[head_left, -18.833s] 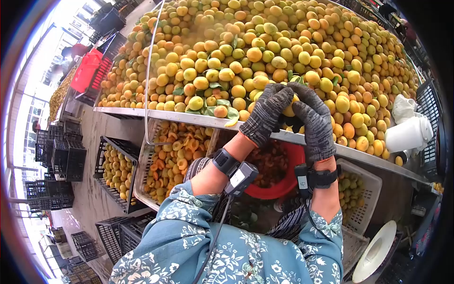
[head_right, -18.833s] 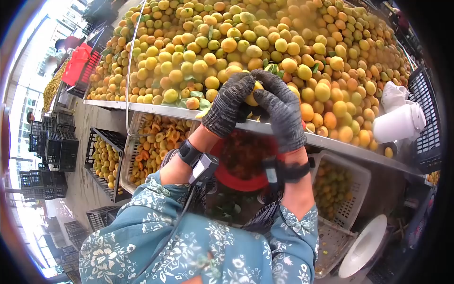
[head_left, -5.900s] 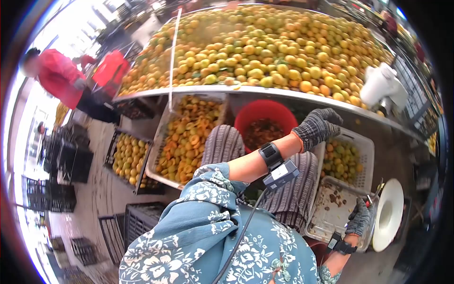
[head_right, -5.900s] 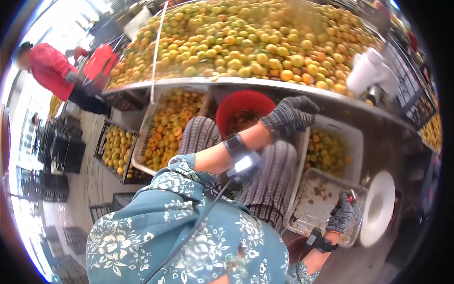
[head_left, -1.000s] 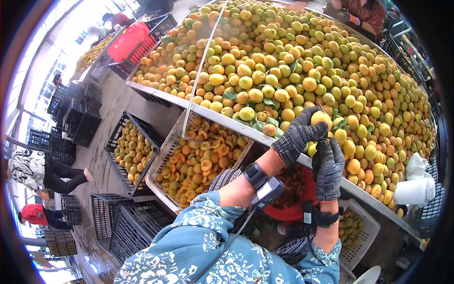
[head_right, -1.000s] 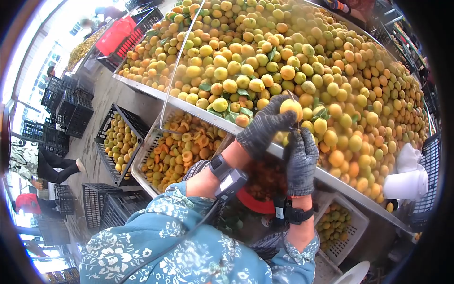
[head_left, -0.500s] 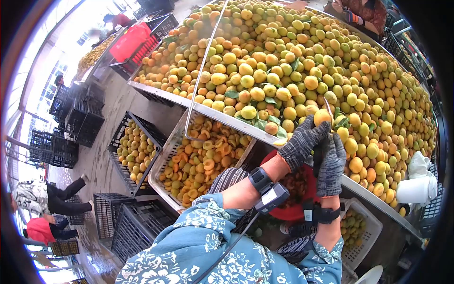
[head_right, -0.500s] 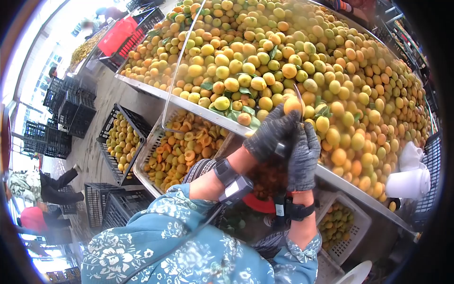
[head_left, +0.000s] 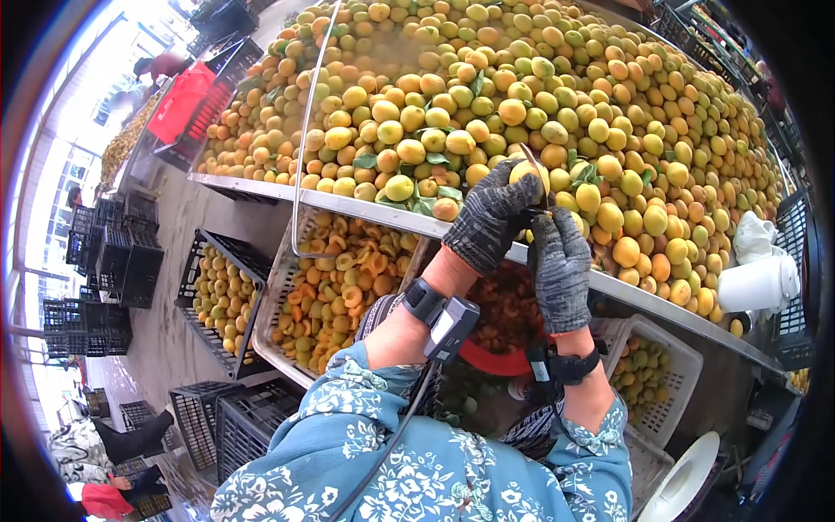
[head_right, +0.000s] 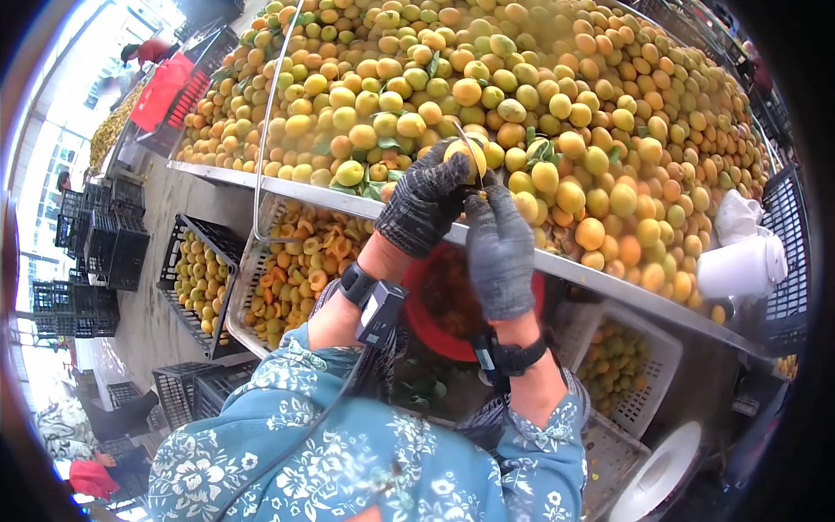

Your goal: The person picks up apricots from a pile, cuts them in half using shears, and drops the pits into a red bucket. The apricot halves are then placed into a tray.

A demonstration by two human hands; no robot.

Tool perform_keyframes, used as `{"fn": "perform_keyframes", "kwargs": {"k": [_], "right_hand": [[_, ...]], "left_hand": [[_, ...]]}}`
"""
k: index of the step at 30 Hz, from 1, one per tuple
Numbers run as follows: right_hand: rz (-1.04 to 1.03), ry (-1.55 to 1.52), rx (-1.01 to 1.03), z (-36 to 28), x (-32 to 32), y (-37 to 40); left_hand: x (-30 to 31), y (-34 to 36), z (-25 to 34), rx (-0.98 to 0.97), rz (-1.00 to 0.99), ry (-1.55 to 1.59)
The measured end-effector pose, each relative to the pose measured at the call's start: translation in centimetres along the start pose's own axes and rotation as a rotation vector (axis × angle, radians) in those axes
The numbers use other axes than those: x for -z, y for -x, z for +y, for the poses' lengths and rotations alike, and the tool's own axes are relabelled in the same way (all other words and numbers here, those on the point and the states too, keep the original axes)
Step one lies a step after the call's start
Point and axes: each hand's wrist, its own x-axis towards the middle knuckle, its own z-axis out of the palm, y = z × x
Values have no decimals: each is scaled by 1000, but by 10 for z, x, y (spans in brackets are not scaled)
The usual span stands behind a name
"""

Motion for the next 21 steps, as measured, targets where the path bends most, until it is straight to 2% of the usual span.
{"fn": "perform_keyframes", "kwargs": {"k": [1, 2, 4, 6, 8, 9, 10, 12, 14, 16, 18, 19, 21], "right_hand": [[22, 163, 125, 6, 0, -3], [27, 163, 123, 9, 2, -5], [-6, 191, -7, 11, 7, -7], [-22, 141, 10, -1, 5, -3], [-7, 211, 63, -4, 3, -1], [14, 396, 112, -1, 3, 0], [13, 396, 110, -3, 3, 1], [-81, 796, 64, -14, 3, 2], [-86, 769, 22, -18, 1, 2], [-88, 746, -18, -10, -2, -2], [4, 380, 150, 9, -6, -4], [6, 382, 149, 13, -5, -4], [-47, -23, 4, 6, -9, -2]], "left_hand": [[-3, 1, -5, 49, 46, 63], [-4, 1, -9, 98, 92, 127], [-1, -2, -14, 96, 98, 67], [1, -2, -11, 124, 172, 167], [2, -2, -8, 205, 156, 172], [1, -4, -7, 211, 160, 230], [1, -5, -7, 215, 165, 288], [3, -4, -9, 243, 184, 287], [-1, -2, -13, 155, 292, 170], [6, -5, -23, 113, 300, 84], [1, -6, -22, 80, 331, 174], [0, -5, -21, 81, 330, 175], [1, -2, -13, 148, 270, 272]]}}
